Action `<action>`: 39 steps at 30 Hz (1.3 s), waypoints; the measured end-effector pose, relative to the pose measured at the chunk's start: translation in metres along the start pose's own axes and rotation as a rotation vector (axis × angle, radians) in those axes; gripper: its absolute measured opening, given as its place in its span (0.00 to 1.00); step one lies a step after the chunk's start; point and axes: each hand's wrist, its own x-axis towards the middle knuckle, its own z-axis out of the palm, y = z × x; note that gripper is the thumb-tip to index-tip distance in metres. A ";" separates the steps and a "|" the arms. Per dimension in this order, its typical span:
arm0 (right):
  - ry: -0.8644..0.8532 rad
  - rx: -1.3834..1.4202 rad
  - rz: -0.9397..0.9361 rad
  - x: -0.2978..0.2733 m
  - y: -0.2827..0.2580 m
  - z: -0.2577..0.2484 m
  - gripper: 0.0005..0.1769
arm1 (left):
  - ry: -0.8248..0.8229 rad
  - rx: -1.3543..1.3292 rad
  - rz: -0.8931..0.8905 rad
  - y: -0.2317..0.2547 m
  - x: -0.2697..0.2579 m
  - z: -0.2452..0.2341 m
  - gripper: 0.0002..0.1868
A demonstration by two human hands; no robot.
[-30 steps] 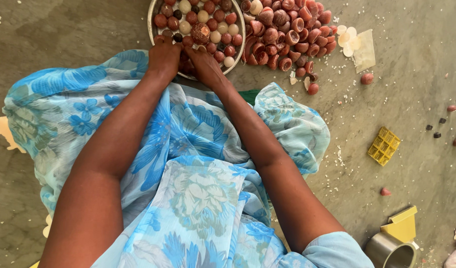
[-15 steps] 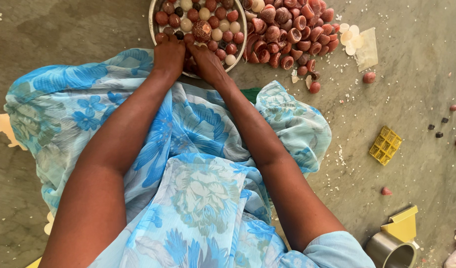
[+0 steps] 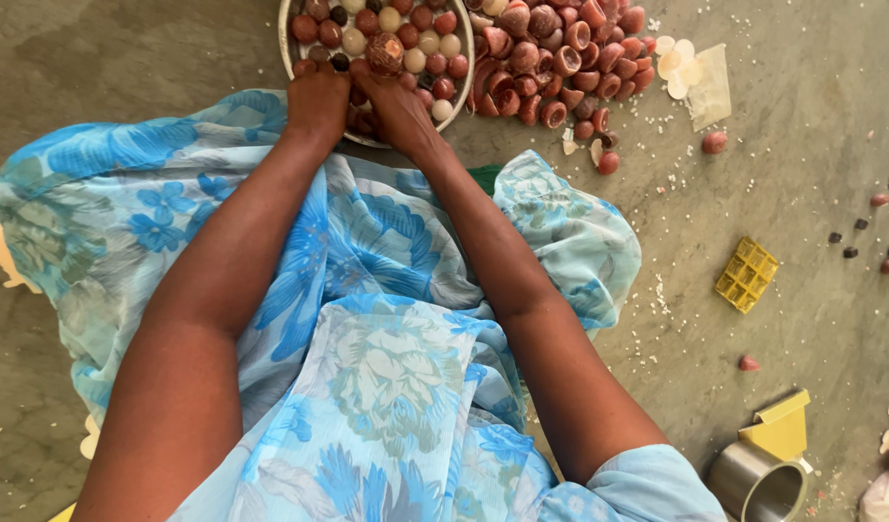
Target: The person sits on the floor and peels small brown nuts by hand, separating the shells from the kernels. The peeled kernels are placed in a metal bowl, while the shells are discarded onto the floor.
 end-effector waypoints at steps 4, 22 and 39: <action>-0.026 0.309 0.331 0.001 -0.006 -0.015 0.10 | -0.033 0.020 0.016 -0.001 0.000 0.003 0.09; 0.475 0.068 0.894 -0.193 0.310 -0.222 0.14 | 0.247 -0.467 -0.018 0.006 -0.005 -0.066 0.07; 0.748 -0.484 0.939 -0.143 0.319 -0.147 0.26 | 0.435 -0.644 -0.018 0.015 0.003 -0.120 0.06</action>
